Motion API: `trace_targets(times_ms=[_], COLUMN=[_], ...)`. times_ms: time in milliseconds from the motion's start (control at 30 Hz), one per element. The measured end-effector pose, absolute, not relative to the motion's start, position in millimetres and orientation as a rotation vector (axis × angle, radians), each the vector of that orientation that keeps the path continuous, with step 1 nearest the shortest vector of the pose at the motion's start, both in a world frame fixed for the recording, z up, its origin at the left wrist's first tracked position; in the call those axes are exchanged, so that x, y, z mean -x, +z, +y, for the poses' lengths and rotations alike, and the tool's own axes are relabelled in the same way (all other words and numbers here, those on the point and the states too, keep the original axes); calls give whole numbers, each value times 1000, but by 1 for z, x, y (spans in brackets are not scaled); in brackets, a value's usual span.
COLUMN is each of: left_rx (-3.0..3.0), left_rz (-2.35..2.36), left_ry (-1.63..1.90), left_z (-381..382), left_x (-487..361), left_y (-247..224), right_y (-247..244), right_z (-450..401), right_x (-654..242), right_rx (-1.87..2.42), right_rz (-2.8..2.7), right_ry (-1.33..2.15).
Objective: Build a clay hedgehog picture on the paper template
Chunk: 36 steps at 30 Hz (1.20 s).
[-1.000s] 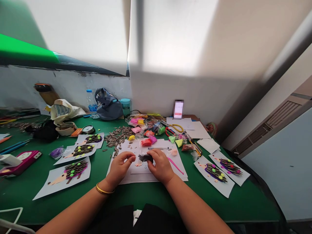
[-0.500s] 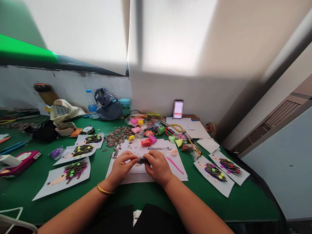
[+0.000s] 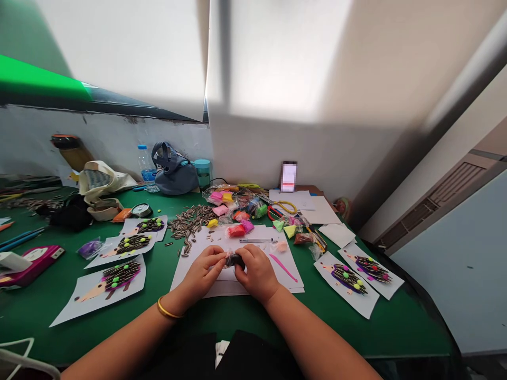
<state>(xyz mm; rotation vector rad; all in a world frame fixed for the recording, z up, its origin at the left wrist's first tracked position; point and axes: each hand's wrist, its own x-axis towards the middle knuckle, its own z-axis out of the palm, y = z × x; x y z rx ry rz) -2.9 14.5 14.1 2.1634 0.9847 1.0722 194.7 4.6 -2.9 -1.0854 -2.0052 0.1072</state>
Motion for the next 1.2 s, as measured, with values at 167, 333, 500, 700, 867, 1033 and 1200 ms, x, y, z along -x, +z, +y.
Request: trace_targets(times_ms=[167, 333, 500, 700, 867, 1033, 1200], left_rx=[-2290, -2280, -2327, -2382, -2158, -1872, -1675], left_rz=[996, 1112, 1012, 985, 987, 1074, 1044], left_ry=[1038, 1218, 1207, 1096, 1281, 1400, 1250], left_z=[9, 14, 14, 9, 11, 19, 22], left_x=[2, 6, 5, 0, 1, 4, 1], left_y=[19, 12, 10, 13, 8, 4, 3], right_y=[-1, 2, 1, -4, 0, 0, -1], right_z=[5, 6, 5, 4, 6, 8, 5], right_x=[-195, -194, -194, -191, -192, -196, -193], right_rx=[1092, 1070, 1094, 1085, 1064, 1096, 1044], right_rz=[-1965, -1921, -1958, -2034, -1949, -1894, -1963], right_ry=[134, 157, 154, 150, 161, 108, 47])
